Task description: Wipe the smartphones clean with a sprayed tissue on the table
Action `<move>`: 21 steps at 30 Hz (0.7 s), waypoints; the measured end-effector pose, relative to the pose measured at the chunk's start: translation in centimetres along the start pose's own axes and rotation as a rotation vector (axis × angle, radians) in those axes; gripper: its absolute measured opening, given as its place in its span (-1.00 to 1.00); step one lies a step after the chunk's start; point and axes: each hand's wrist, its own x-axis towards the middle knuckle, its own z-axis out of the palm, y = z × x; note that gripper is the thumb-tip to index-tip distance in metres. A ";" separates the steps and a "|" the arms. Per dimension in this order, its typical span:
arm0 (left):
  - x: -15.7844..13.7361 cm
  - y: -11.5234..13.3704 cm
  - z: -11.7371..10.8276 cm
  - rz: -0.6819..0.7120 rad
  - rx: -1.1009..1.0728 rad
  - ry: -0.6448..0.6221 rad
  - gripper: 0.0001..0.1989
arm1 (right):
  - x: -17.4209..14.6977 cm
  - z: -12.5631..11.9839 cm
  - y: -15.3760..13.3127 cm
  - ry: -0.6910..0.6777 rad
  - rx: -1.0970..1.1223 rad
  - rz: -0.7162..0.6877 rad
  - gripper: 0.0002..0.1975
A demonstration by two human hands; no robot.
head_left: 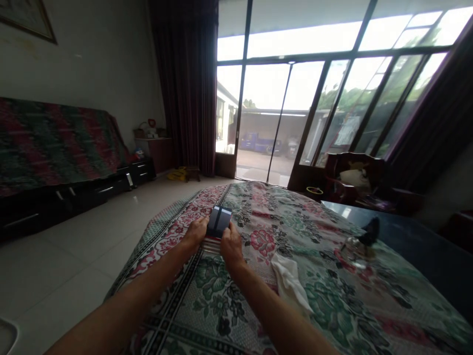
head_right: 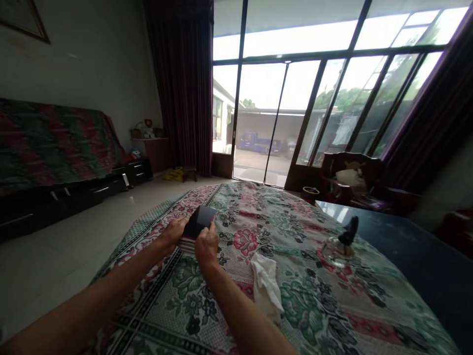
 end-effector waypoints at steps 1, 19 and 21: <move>0.2 -0.3 -1.5 -0.012 0.014 0.031 -0.82 | -0.3 1.7 0.0 -0.016 -0.004 0.037 -0.60; 5.7 -3.5 -11.2 -0.033 0.114 -0.009 -0.78 | 0.0 9.6 0.0 -0.242 -0.151 0.006 -0.72; 5.8 -3.6 -11.2 -0.018 0.154 0.019 -0.76 | 0.0 8.9 -0.1 -0.271 -0.160 -0.029 -0.72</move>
